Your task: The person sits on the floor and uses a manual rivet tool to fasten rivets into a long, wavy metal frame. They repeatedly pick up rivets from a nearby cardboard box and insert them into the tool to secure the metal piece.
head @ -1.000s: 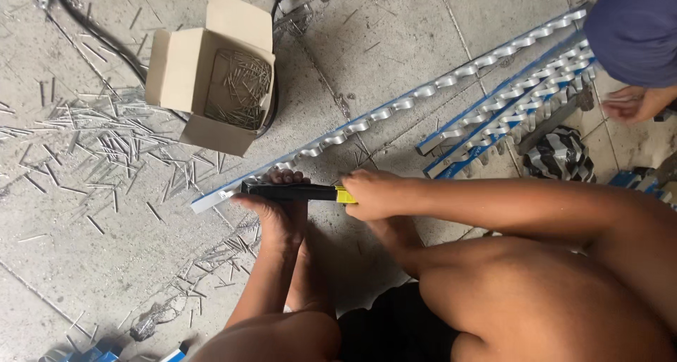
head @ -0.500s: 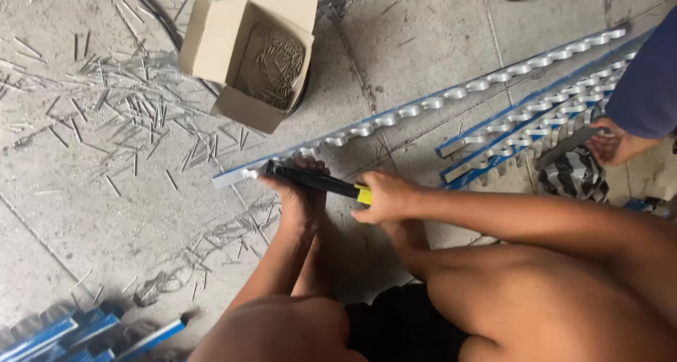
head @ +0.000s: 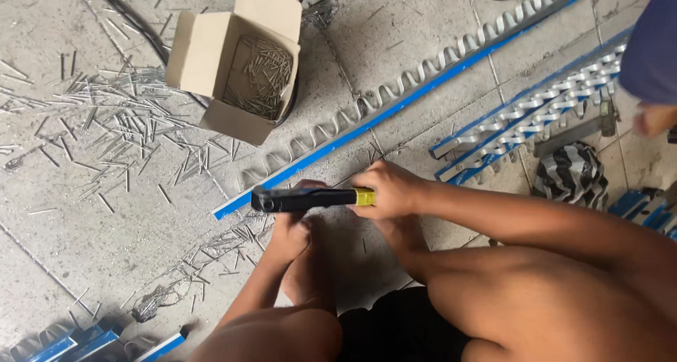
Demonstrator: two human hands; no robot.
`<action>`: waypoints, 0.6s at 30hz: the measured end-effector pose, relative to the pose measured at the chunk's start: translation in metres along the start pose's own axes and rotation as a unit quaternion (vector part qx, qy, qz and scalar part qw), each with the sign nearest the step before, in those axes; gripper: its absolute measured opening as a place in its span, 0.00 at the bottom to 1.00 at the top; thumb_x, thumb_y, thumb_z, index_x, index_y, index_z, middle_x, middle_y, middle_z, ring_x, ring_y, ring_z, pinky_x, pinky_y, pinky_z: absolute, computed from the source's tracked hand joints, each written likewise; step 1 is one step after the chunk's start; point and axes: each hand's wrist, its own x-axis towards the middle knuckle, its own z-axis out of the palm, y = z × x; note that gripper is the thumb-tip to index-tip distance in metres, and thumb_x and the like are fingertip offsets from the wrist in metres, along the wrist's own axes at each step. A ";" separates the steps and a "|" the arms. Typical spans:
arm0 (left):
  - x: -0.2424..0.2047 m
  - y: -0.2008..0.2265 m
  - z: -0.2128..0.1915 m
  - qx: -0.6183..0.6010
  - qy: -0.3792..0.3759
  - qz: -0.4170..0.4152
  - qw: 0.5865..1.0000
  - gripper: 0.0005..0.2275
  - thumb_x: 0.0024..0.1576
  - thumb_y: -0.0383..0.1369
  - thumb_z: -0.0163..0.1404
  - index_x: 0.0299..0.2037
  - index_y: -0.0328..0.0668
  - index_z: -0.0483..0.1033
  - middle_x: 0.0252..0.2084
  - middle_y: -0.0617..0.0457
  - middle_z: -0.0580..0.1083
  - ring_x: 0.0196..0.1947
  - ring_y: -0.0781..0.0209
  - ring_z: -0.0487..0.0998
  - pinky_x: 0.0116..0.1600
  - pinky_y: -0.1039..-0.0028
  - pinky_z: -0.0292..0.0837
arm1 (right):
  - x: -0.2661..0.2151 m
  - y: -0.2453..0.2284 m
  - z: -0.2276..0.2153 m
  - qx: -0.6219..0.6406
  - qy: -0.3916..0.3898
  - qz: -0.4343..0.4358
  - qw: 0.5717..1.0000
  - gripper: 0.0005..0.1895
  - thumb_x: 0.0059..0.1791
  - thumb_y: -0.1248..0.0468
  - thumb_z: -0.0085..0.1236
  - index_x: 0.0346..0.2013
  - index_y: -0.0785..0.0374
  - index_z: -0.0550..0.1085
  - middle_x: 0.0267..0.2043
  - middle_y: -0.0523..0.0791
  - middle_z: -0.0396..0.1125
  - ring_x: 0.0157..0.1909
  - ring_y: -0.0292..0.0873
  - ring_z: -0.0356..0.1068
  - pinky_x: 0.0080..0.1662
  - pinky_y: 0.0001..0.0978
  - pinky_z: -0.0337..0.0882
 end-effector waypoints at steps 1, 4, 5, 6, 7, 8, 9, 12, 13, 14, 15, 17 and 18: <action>-0.001 -0.001 -0.015 0.121 -0.032 0.010 0.992 0.37 0.46 0.59 0.57 0.52 0.30 0.71 0.47 0.37 0.74 0.50 0.44 0.76 0.60 0.55 0.70 | -0.002 0.002 -0.003 0.006 0.000 -0.034 0.999 0.12 0.38 0.58 0.65 0.20 0.59 0.70 0.16 0.50 0.67 0.21 0.56 0.71 0.27 0.45 0.67; 0.021 0.011 -0.033 0.440 -0.031 0.104 0.892 0.29 0.46 0.53 0.64 0.50 0.41 0.74 0.42 0.47 0.74 0.40 0.48 0.76 0.50 0.60 0.71 | -0.006 -0.011 -0.020 0.040 0.003 -0.078 0.996 0.12 0.40 0.58 0.65 0.20 0.60 0.73 0.14 0.47 0.66 0.18 0.50 0.68 0.26 0.40 0.68; 0.033 0.016 -0.034 0.615 0.008 0.189 0.766 0.25 0.50 0.55 0.62 0.49 0.48 0.75 0.40 0.53 0.72 0.34 0.51 0.72 0.43 0.66 0.68 | -0.006 -0.017 -0.027 0.064 0.002 -0.095 0.993 0.10 0.41 0.59 0.65 0.21 0.61 0.75 0.14 0.45 0.66 0.16 0.46 0.67 0.26 0.37 0.69; 0.043 0.016 -0.031 0.614 0.003 0.189 0.766 0.25 0.50 0.55 0.62 0.49 0.48 0.75 0.40 0.53 0.72 0.34 0.51 0.72 0.43 0.66 0.68 | -0.010 -0.014 -0.023 0.065 0.006 -0.092 0.994 0.10 0.41 0.59 0.65 0.21 0.61 0.75 0.14 0.45 0.66 0.16 0.46 0.67 0.26 0.37 0.69; 0.052 0.017 -0.028 0.706 0.016 0.149 0.692 0.35 0.45 0.55 0.63 0.59 0.46 0.70 0.49 0.50 0.70 0.42 0.46 0.72 0.51 0.59 0.67 | -0.011 -0.010 -0.020 0.080 0.011 -0.112 0.990 0.11 0.41 0.57 0.65 0.22 0.59 0.73 0.15 0.44 0.65 0.17 0.48 0.67 0.25 0.38 0.68; 0.061 0.018 -0.025 0.787 0.029 0.108 0.607 0.46 0.40 0.56 0.65 0.69 0.44 0.65 0.59 0.46 0.69 0.49 0.40 0.73 0.58 0.52 0.66 | -0.013 -0.006 -0.017 0.095 0.016 -0.132 0.987 0.12 0.41 0.56 0.65 0.23 0.57 0.71 0.15 0.44 0.63 0.19 0.49 0.68 0.25 0.39 0.67; 0.064 0.011 -0.031 0.788 0.026 0.107 0.605 0.46 0.40 0.56 0.65 0.69 0.44 0.65 0.59 0.46 0.69 0.49 0.40 0.73 0.58 0.52 0.66 | -0.012 -0.007 -0.017 0.098 0.018 -0.132 0.986 0.12 0.41 0.56 0.65 0.23 0.57 0.71 0.15 0.44 0.63 0.19 0.49 0.68 0.25 0.39 0.67; 0.071 0.003 -0.037 0.806 -0.023 0.135 0.576 0.35 0.37 0.47 0.68 0.57 0.44 0.76 0.57 0.44 0.70 0.51 0.42 0.75 0.55 0.54 0.68 | -0.007 -0.010 -0.020 0.106 -0.005 -0.133 0.985 0.10 0.43 0.57 0.63 0.23 0.56 0.71 0.15 0.43 0.65 0.17 0.47 0.67 0.26 0.37 0.68; 0.071 0.008 -0.034 0.797 -0.033 0.138 0.587 0.30 0.39 0.45 0.68 0.52 0.45 0.78 0.57 0.45 0.70 0.51 0.42 0.74 0.52 0.57 0.68 | -0.005 -0.011 -0.020 0.109 -0.014 -0.147 0.983 0.10 0.43 0.58 0.63 0.23 0.58 0.71 0.14 0.45 0.64 0.17 0.48 0.66 0.25 0.38 0.68; 0.071 0.013 -0.032 0.788 -0.043 0.140 0.599 0.25 0.40 0.43 0.68 0.48 0.45 0.79 0.56 0.45 0.69 0.51 0.42 0.74 0.50 0.59 0.69 | -0.003 -0.013 -0.021 0.111 -0.023 -0.162 0.980 0.11 0.43 0.59 0.63 0.23 0.60 0.71 0.14 0.47 0.64 0.16 0.50 0.66 0.25 0.38 0.68; 0.064 0.018 -0.037 0.790 -0.038 0.141 0.596 0.25 0.40 0.43 0.68 0.48 0.45 0.79 0.56 0.45 0.69 0.51 0.42 0.74 0.50 0.59 0.69 | 0.000 -0.011 -0.020 0.109 -0.025 -0.167 0.980 0.11 0.43 0.59 0.63 0.23 0.60 0.71 0.14 0.47 0.64 0.16 0.50 0.66 0.25 0.38 0.68; 0.043 0.026 -0.049 0.773 -0.078 0.022 0.629 0.29 0.35 0.34 0.65 0.49 0.45 0.68 0.50 0.48 0.69 0.46 0.43 0.76 0.45 0.58 0.77 | 0.006 -0.009 -0.013 0.120 -0.032 -0.190 0.974 0.13 0.40 0.57 0.65 0.23 0.56 0.68 0.16 0.47 0.61 0.20 0.55 0.68 0.25 0.43 0.67; 0.022 0.027 -0.074 0.776 -0.073 0.018 0.627 0.29 0.35 0.34 0.65 0.49 0.45 0.68 0.50 0.48 0.69 0.46 0.43 0.76 0.45 0.58 0.77 | 0.009 -0.012 -0.017 0.123 -0.037 -0.195 0.972 0.13 0.40 0.57 0.65 0.23 0.56 0.68 0.16 0.47 0.61 0.20 0.55 0.68 0.25 0.43 0.67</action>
